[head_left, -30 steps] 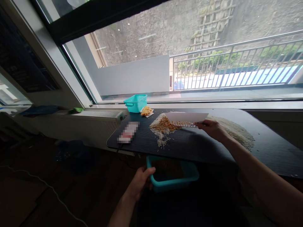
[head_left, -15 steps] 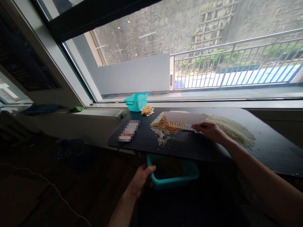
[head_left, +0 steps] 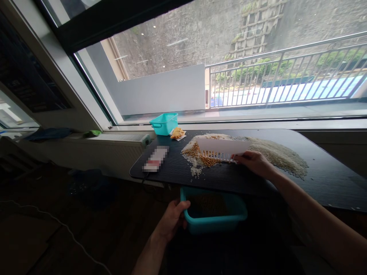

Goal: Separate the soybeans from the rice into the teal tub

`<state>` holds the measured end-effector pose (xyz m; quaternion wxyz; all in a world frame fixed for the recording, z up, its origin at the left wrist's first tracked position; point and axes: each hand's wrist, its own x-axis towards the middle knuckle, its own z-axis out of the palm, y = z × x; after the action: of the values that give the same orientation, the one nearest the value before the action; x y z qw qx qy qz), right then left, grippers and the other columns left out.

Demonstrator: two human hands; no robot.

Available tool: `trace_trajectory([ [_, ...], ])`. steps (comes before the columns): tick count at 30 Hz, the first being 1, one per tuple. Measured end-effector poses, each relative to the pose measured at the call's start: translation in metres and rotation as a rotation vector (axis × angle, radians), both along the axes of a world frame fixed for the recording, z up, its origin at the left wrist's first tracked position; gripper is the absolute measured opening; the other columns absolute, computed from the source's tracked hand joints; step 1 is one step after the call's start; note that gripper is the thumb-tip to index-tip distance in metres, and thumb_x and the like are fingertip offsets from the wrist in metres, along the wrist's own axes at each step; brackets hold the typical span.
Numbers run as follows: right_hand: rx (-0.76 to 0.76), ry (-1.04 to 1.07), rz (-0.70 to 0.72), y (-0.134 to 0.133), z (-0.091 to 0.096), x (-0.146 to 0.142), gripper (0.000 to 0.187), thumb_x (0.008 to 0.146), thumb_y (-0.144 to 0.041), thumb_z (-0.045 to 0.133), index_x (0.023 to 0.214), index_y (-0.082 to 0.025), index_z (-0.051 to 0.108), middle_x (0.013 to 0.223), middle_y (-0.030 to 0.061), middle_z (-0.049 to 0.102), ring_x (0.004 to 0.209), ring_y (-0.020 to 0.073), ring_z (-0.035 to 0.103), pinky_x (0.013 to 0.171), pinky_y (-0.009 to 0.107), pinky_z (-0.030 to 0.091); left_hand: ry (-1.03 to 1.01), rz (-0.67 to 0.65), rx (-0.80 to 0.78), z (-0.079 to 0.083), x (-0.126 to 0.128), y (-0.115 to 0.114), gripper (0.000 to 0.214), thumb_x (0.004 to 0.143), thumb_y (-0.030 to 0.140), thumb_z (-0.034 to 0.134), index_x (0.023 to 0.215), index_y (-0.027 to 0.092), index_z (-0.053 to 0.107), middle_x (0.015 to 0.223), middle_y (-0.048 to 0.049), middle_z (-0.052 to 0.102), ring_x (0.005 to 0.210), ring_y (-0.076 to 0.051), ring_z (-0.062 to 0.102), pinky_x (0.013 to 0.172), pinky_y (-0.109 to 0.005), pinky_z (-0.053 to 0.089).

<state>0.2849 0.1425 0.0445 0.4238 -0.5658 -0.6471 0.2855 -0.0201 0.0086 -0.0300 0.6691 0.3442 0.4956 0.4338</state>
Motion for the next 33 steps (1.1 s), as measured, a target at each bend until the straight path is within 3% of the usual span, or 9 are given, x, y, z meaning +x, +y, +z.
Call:
trace_trajectory([
  [7,0.021,-0.007,-0.010,-0.010,0.000,0.000,0.047,0.057,-0.064,0.069,0.063,-0.018,0.071,0.060,0.0035,0.069,0.058,0.0169,0.059,0.057,0.028,0.045,-0.054,-0.034,-0.013,0.006,0.011,-0.002,0.037,0.065,0.047,0.072,0.061,0.017,0.051,0.042,0.0067,0.043,0.034,-0.006,0.038,0.034,-0.018,0.032],
  [13,0.021,0.000,-0.012,-0.015,-0.004,0.001,0.040,0.061,-0.059,0.070,0.063,-0.019,0.072,0.061,0.0028,0.070,0.060,0.0170,0.061,0.058,0.028,0.047,-0.040,-0.084,-0.019,0.004,0.017,-0.002,0.032,0.069,0.043,0.070,0.070,0.015,0.056,0.046,0.0064,0.045,0.036,-0.007,0.041,0.035,-0.018,0.035],
  [22,0.039,0.062,-0.004,-0.019,-0.011,0.002,0.037,0.063,-0.055,0.071,0.069,-0.018,0.073,0.064,0.0026,0.071,0.062,0.0173,0.064,0.061,0.028,0.050,-0.058,-0.116,-0.011,-0.001,0.026,0.000,0.030,0.069,0.039,0.071,0.069,0.015,0.054,0.046,0.0065,0.045,0.037,-0.007,0.042,0.034,-0.017,0.036],
  [27,0.084,0.136,-0.060,-0.023,-0.010,0.005,0.040,0.065,-0.056,0.069,0.077,-0.018,0.073,0.065,0.0029,0.070,0.061,0.0176,0.065,0.064,0.032,0.054,-0.053,-0.118,-0.009,-0.001,0.027,0.003,0.030,0.067,0.039,0.072,0.074,0.014,0.057,0.050,0.0054,0.048,0.038,-0.007,0.043,0.034,-0.017,0.036],
  [33,0.177,0.291,-0.217,-0.050,-0.011,0.019,0.033,0.071,-0.053,0.068,0.079,-0.021,0.070,0.073,0.0022,0.069,0.057,0.0136,0.061,0.058,0.029,0.054,-0.056,-0.141,0.002,-0.007,0.024,0.001,0.032,0.066,0.041,0.073,0.073,0.013,0.058,0.048,0.0048,0.049,0.037,-0.008,0.044,0.035,-0.019,0.037],
])
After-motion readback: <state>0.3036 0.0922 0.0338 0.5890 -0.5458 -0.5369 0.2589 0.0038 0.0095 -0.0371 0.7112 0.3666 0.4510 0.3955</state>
